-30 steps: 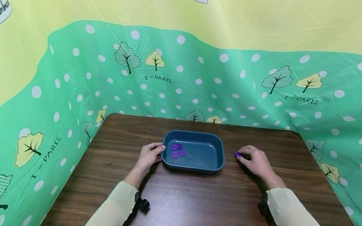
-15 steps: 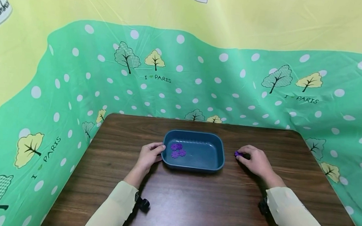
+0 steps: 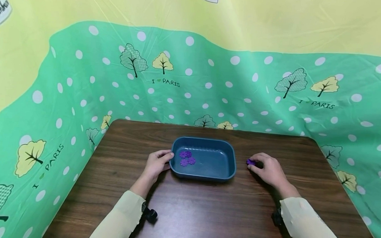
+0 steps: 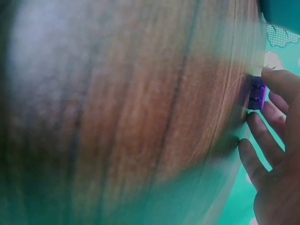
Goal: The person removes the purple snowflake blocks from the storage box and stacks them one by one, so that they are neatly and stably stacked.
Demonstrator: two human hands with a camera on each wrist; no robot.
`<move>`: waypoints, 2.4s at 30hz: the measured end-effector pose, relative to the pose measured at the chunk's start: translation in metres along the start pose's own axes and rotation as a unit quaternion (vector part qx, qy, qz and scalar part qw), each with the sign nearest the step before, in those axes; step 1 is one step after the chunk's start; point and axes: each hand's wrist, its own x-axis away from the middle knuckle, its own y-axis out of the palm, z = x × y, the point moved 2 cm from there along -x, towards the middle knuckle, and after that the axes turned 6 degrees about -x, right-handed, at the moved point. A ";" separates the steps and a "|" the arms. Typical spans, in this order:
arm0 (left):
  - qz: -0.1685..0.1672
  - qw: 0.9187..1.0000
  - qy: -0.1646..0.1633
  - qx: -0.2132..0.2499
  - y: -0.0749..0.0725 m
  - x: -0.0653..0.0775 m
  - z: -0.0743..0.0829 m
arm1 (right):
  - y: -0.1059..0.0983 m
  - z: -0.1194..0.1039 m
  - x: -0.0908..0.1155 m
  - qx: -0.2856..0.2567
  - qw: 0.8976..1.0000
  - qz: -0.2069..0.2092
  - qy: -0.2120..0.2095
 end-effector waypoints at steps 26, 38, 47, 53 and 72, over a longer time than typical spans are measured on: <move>0.032 0.999 0.032 -0.025 0.002 0.003 0.003 | -0.018 -0.038 -0.028 -0.010 0.997 0.013 -0.082; 0.028 0.999 0.017 -0.033 0.001 0.001 0.005 | -0.011 -0.087 -0.054 -0.043 0.993 -0.004 -0.113; 0.026 0.998 0.015 -0.046 -0.001 0.001 0.008 | 0.015 -0.119 -0.067 -0.046 0.992 -0.042 -0.111; 0.028 0.998 0.015 -0.053 -0.001 0.003 0.010 | 0.037 -0.136 -0.074 -0.050 0.989 -0.068 -0.120; 0.023 0.997 0.009 -0.069 -0.003 0.003 0.010 | 0.094 -0.162 -0.085 -0.014 0.975 -0.203 -0.090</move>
